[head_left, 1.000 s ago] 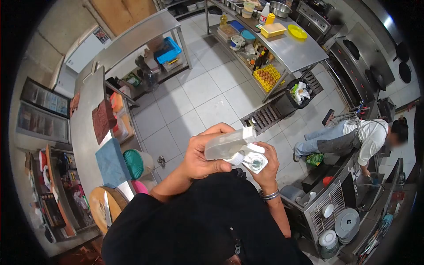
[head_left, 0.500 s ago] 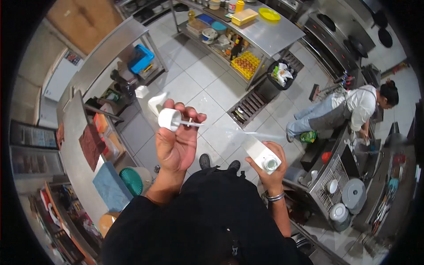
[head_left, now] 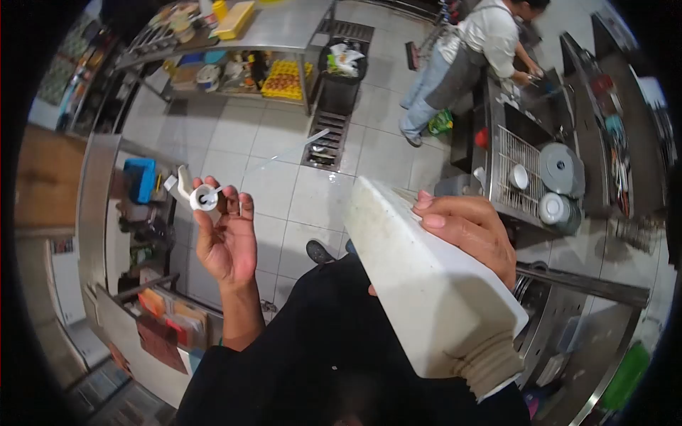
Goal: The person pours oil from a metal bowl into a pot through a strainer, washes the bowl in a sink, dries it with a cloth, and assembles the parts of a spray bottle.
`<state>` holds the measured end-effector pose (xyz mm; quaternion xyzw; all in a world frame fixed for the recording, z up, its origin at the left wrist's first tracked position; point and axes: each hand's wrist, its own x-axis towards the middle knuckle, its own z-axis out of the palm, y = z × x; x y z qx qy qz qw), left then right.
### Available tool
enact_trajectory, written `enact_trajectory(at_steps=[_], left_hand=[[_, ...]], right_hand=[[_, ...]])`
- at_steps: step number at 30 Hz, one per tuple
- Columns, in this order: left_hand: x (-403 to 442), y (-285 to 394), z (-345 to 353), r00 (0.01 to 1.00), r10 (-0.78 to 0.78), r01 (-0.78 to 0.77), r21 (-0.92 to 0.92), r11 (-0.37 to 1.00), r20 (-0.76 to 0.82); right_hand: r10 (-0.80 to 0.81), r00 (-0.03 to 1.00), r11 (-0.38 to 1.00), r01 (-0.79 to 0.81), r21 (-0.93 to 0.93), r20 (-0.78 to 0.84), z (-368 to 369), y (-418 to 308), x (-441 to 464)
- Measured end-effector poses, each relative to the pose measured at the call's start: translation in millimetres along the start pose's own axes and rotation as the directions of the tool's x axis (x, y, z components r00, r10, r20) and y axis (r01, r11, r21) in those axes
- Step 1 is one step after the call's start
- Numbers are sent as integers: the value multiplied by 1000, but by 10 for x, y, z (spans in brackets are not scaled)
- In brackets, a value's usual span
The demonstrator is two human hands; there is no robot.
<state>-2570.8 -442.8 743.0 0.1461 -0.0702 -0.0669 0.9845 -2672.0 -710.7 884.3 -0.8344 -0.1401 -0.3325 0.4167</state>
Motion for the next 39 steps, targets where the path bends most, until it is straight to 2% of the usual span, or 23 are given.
enact_trajectory(at_steps=[1,5,7,14,21,24,26,29,30,32,33,34,35,37,38,39], left_hand=[[32,-44,14,1000,-26,26,-4,1000,11],[205,-261,66,999,-53,53,-20,998,13],[293,-382,111,999,-34,35,60,998,-27],[743,-1082,312,995,-92,93,24,995,-29],[1245,-1783,318,981,-185,188,54,981,-58],[1440,-2016,363,974,-217,218,19,976,-63],[1614,-2135,313,970,-216,227,91,970,-113],[1918,-2352,306,959,-247,262,100,960,-143],[2021,-2419,288,957,-253,268,100,958,-138],[2279,-2577,220,946,-274,297,124,947,-173],[2418,-2659,176,949,-273,293,117,949,-160],[2568,-2748,124,946,-280,301,128,945,-164],[2713,-2824,74,942,-288,313,140,939,-173],[3065,-2980,-1,942,-284,310,146,939,-178],[3244,-3054,-32,940,-279,312,158,937,-198],[3417,-3135,-73,936,-276,315,168,934,-219]], right_hand=[[1,1000,1000,0,-14,28,-84,-7,43],[0,999,999,-2,-54,-36,-288,173,28],[9,998,1000,-9,4,-64,-400,270,48],[48,978,999,-51,-12,-203,-840,916,54],[-1,986,996,-14,-88,-169,-1525,1497,279],[39,987,996,-50,-69,-158,-1735,1671,334],[54,983,994,-69,-81,-176,-1832,1841,335],[56,976,989,-84,-125,-211,-1983,2200,354],[123,967,977,-158,-145,-224,-2037,2293,369],[237,923,939,-298,-171,-304,-2084,2583,307],[320,869,904,-399,-152,-378,-2097,2752,253],[396,802,863,-492,-118,-448,-2105,2919,227],[525,671,788,-615,1,-524,-2125,3093,223],[412,643,808,-585,-67,-646,-2229,3444,277],[403,641,807,-585,-77,-653,-2301,3620,245],[434,588,731,-673,-115,-683,-2392,3793,181]])
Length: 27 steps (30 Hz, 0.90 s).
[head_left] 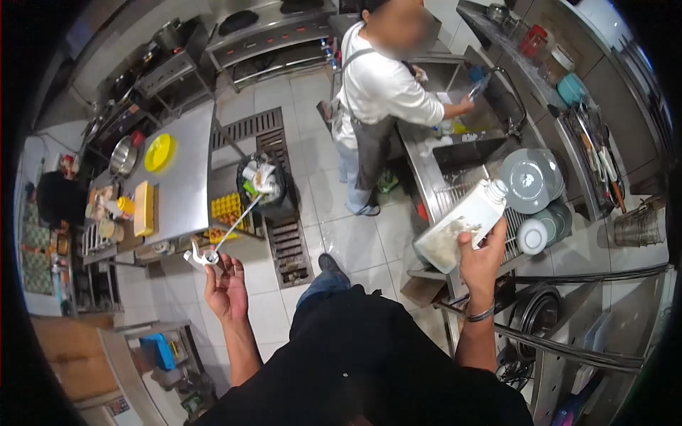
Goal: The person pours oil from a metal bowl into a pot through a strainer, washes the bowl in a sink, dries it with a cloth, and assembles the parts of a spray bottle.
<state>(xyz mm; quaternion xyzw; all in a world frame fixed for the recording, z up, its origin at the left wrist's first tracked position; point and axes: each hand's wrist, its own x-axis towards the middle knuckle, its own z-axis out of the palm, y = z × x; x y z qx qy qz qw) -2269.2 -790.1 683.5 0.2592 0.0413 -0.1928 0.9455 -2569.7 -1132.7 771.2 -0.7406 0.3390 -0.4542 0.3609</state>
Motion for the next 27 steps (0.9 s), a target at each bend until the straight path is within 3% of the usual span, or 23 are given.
enact_trajectory(at_steps=[2,4,6,8,11,14,16,20,23,26,27], left_hand=[[441,8,-17,1000,-23,23,-23,999,-6],[798,9,17,999,-31,31,-26,999,18],[1068,25,102,998,-45,45,-16,999,34],[1308,25,208,998,-14,16,-30,999,59],[1531,61,238,995,-17,22,-49,999,99],[1629,111,243,995,-1,11,-94,996,103],[1621,132,187,999,35,-34,-134,990,7],[1459,99,275,994,108,-109,-154,982,-16],[1345,87,187,986,160,-164,-119,979,-44],[1235,9,244,984,175,-176,-97,980,-12],[1201,-23,280,975,207,-215,-96,972,-84]], right_hand=[[44,998,993,-49,-112,-48,-15,244,273],[194,970,954,-222,-202,-148,-26,375,497],[183,957,966,-218,-140,-227,18,482,740],[125,952,917,-218,-333,-278,-72,770,1005],[102,941,895,-228,-383,-322,-147,1169,1433],[31,952,864,-178,-470,-304,-218,1561,1982],[-17,955,809,-162,-565,-297,-251,1925,2366],[-17,952,793,-173,-584,-305,-234,2748,3224],[114,963,800,-236,-551,-246,-135,3185,3779],[14,979,819,-129,-559,-205,-10,3896,4335],[90,967,782,-217,-584,-239,64,4056,4511]])
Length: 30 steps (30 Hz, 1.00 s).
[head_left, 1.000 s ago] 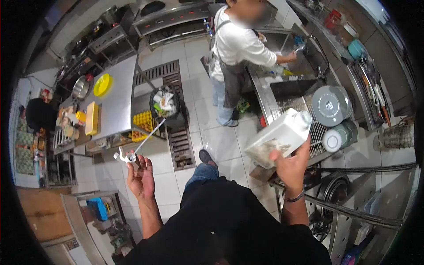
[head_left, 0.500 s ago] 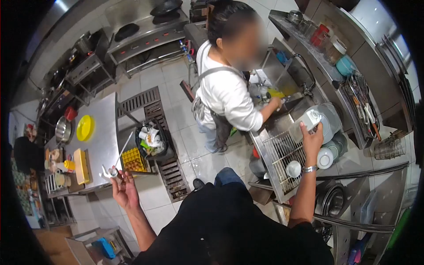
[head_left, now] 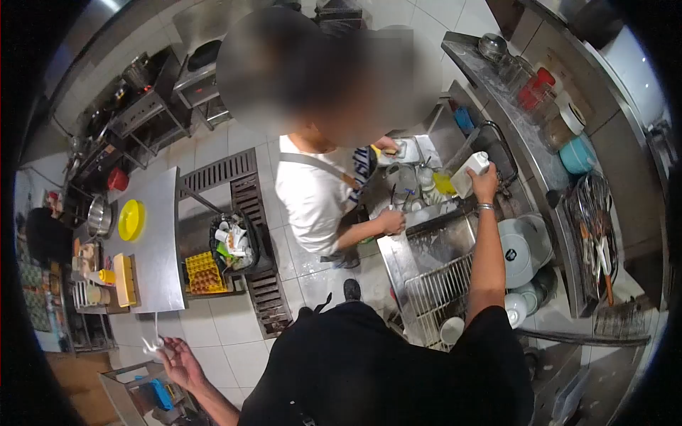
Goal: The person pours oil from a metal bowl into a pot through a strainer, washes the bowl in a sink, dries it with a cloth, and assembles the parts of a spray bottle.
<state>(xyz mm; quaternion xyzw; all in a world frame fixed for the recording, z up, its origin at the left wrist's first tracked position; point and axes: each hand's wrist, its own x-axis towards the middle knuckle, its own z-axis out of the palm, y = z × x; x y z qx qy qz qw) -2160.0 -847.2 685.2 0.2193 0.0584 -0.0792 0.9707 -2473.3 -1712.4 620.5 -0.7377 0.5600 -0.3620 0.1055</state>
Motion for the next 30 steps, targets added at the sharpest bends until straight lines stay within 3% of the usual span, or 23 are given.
enact_trajectory(at_steps=[1,5,10,16,18,22,28,30], left_hand=[[-36,-29,31,997,40,-40,0,999,-70],[-217,-141,163,998,56,-56,69,996,9],[-460,-282,335,992,108,-101,103,990,-72],[-564,-315,407,961,208,-173,189,967,-182],[-574,-360,480,980,164,-143,170,975,-114],[-573,-433,542,970,192,-169,158,973,-147],[-623,-478,534,981,167,-147,193,970,-95],[-637,-459,506,984,165,-151,193,970,-60]], right_hand=[[-1,1000,1000,1,2,4,151,52,179],[35,997,998,-39,46,74,817,460,777],[119,991,992,-121,24,66,1233,758,1204],[158,982,987,-155,-40,100,1292,782,1433],[148,987,988,-144,-62,66,1278,726,1451],[88,996,996,-88,-5,18,1223,662,1438],[130,985,991,-134,28,114,1226,692,1474],[120,990,993,-121,8,76,1276,743,1485]])
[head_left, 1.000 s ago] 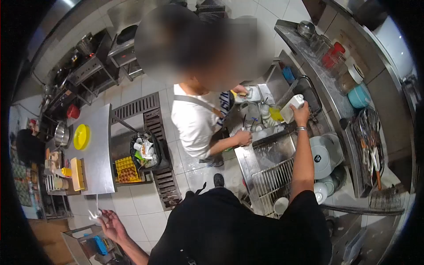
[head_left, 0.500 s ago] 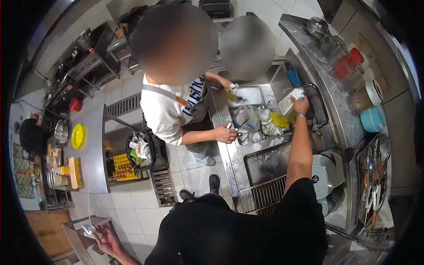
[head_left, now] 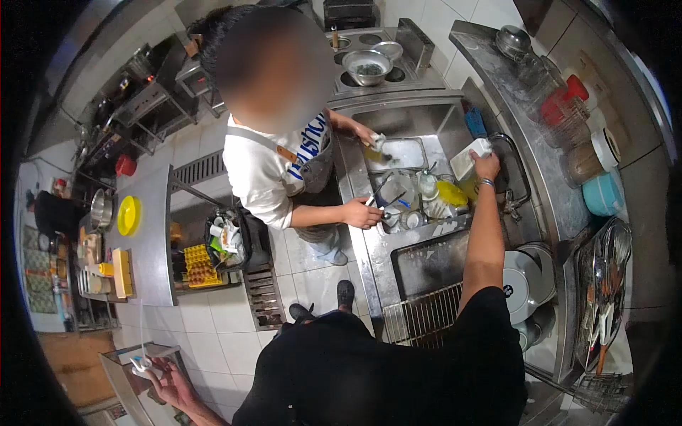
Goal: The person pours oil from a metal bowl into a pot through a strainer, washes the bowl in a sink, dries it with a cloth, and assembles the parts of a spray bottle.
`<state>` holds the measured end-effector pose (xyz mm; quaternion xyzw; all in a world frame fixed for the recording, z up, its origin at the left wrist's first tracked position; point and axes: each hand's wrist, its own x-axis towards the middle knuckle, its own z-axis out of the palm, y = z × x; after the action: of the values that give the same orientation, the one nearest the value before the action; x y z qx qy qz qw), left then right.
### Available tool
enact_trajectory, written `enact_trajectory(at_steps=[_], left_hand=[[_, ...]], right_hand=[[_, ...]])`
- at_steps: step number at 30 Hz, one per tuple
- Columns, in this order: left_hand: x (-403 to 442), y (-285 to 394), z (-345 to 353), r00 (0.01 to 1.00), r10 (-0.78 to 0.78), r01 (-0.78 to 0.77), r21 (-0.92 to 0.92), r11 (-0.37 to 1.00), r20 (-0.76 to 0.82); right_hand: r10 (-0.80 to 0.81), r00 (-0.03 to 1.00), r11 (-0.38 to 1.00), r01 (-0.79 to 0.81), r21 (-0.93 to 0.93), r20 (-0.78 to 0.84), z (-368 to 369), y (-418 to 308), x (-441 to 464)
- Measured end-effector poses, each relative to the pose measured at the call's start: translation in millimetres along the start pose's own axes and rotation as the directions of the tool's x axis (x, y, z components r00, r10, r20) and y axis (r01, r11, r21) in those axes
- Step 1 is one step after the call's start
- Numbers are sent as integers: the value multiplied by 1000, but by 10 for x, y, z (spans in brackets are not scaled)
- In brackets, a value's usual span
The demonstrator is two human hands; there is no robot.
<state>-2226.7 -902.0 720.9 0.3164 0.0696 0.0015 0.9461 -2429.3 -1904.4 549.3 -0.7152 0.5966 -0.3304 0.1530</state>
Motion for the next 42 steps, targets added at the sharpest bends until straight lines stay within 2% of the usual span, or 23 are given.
enact_trajectory(at_steps=[5,7,11,13,17,20,23,25,29,31,34,35,37,42], left_hand=[[-52,-19,87,999,13,-13,-1,1000,-29],[-88,-31,126,1000,9,-9,12,1000,-12],[-124,-43,154,1000,21,-21,-20,1000,-17],[-141,-29,148,1000,14,-15,-40,999,-14],[-182,-38,173,998,47,-47,-17,999,-40],[-236,-64,259,995,74,-74,-3,997,-65],[-235,-68,267,990,95,-96,2,995,-109],[-235,-64,272,983,100,-102,-8,995,-152],[-236,-82,282,991,92,-93,-8,996,-94],[-234,-66,270,994,92,-92,2,996,-65],[-217,-28,219,994,77,-78,-11,997,-77],[-210,-28,213,995,77,-77,3,997,-67],[-215,-23,207,995,77,-76,18,997,-58],[-164,-38,219,999,50,-50,-3,999,-20]], right_hand=[[25,999,998,-27,-54,-35,53,77,62],[6,1000,1000,-6,0,5,8,44,35],[-7,1000,1000,7,-28,-3,19,32,28],[12,1000,999,-13,51,23,-100,-126,-71],[-10,1000,999,9,49,15,12,18,22],[-11,997,999,8,-39,-74,133,155,100],[-1,1000,1000,1,-7,10,122,176,120],[65,994,998,-64,-13,84,16,54,60],[40,996,999,-40,0,78,94,157,115],[-22,999,999,20,-44,-50,111,158,109],[-33,994,998,27,-58,-107,148,196,107],[-33,994,998,27,-58,-106,108,159,89],[11,1000,1000,-11,12,27,20,97,34],[-5,1000,1000,5,7,14,8,90,-52]])
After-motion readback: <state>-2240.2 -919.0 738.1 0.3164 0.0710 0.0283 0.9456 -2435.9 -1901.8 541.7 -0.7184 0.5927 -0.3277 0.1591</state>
